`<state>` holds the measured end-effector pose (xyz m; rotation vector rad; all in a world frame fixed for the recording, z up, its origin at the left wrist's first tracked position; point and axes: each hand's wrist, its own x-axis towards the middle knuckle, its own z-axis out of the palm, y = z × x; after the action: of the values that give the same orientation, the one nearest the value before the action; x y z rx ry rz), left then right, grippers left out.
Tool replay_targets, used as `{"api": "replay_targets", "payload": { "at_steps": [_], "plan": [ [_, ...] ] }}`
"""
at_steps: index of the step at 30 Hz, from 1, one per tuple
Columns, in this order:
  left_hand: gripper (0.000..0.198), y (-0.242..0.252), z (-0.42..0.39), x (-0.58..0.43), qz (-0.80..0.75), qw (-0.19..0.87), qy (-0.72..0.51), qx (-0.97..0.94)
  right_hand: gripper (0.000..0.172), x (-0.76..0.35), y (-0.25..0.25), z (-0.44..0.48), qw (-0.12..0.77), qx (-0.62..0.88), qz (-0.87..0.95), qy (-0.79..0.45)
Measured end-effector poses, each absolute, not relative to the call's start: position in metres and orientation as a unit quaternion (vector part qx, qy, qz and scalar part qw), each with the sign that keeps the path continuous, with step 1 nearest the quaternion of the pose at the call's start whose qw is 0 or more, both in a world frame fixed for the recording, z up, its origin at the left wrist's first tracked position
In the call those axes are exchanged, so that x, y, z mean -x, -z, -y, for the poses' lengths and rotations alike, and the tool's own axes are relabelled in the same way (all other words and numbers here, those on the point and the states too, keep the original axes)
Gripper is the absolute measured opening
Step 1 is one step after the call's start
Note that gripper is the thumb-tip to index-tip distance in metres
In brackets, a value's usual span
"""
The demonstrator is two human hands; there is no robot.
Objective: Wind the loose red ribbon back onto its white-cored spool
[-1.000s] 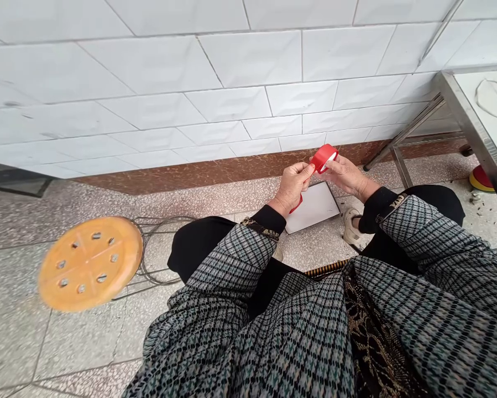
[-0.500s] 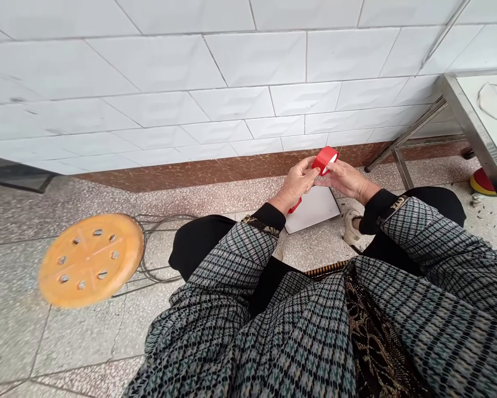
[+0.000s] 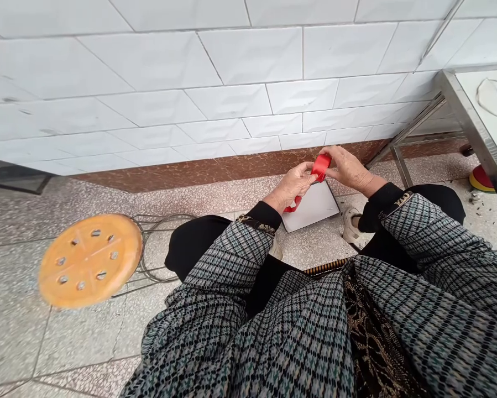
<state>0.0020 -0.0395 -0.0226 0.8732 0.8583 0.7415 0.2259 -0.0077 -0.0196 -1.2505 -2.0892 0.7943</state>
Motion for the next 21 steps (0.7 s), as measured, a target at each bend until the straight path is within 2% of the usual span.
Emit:
{"api": "replay_targets", "payload": {
  "at_steps": [3,7,14,21],
  "plan": [
    [0.028,0.025,0.040,-0.005,-0.402,0.743,-0.355,-0.401,0.049,-0.227,0.022,0.009,0.241,0.498,0.801,-0.229],
    [0.031,0.026,0.041,-0.013,-0.399,0.709,-0.399,-0.423,0.052,-0.228,0.025,0.007,0.252,0.561,0.768,-0.178],
    [0.009,0.029,0.035,-0.014,-0.464,0.583,-0.470,-0.473,0.054,-0.235,0.027,-0.001,0.287,0.578,0.746,-0.167],
    [0.019,0.021,0.040,-0.014,-0.419,0.626,-0.473,-0.456,0.050,-0.237,0.026,-0.004,0.307,0.600,0.716,-0.184]
  ]
}}
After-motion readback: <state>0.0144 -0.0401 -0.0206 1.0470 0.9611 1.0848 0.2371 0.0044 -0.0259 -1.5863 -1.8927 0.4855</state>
